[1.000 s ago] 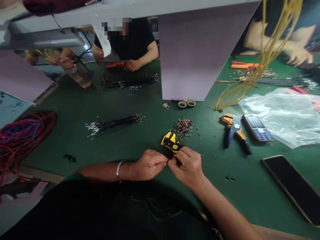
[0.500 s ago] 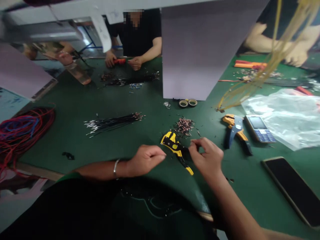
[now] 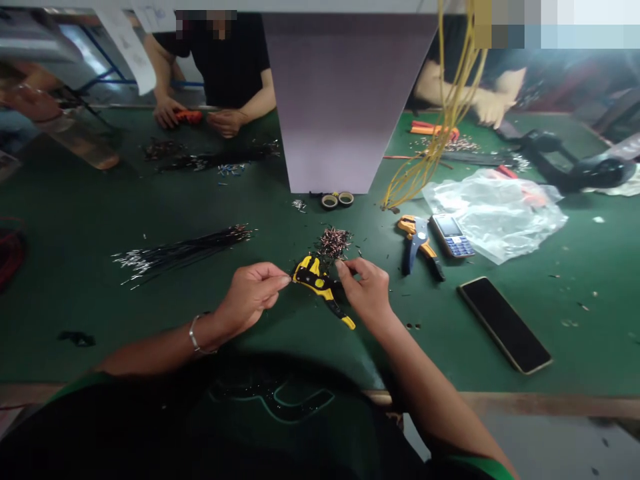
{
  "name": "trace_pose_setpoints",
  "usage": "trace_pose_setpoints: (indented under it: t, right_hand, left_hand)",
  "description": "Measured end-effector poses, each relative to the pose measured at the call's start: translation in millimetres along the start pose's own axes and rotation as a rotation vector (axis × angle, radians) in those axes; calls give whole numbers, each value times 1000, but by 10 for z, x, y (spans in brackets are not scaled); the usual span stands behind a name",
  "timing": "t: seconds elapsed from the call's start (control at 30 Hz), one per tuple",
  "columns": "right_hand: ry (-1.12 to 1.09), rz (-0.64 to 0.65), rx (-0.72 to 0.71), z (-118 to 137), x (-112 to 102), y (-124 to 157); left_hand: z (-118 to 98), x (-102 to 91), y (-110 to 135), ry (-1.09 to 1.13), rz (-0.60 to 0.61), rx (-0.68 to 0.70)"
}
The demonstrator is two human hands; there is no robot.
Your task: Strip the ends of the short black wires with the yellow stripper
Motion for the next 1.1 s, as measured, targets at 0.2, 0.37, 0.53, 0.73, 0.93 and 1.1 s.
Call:
trace_pose_setpoints:
  t: [0.2,0.37,0.53,0.73,0.93,1.1]
  right_hand:
    - [-113,-15,-83,-26,-2,-29]
    - [61,168,-76,17,73,27]
    - [363,369,-132,47,162,196]
    - [479,421,-128,-18,221,276]
    - [196,329,-10,-82,184,239]
    - [-450,485,292,-92,168,171]
  left_hand:
    - [5,2,-26,62,1,-34]
    - [15,-9,-49,80,13,-38]
    - [11,-61,-75,102,27,-14]
    - [41,-122,-115,125,30,14]
    - [-4,-129,-100,142,29,51]
    - [-117,-142,-61,119,6,93]
Point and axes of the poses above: each hand's wrist, its own y-axis away from the middle knuckle, its own x-axis out of the palm, z = x × y, the point moved 4 cm from there along -y, towards the middle knuckle, and after that the axes turned 10 degrees about z, right-handed, at the moved point
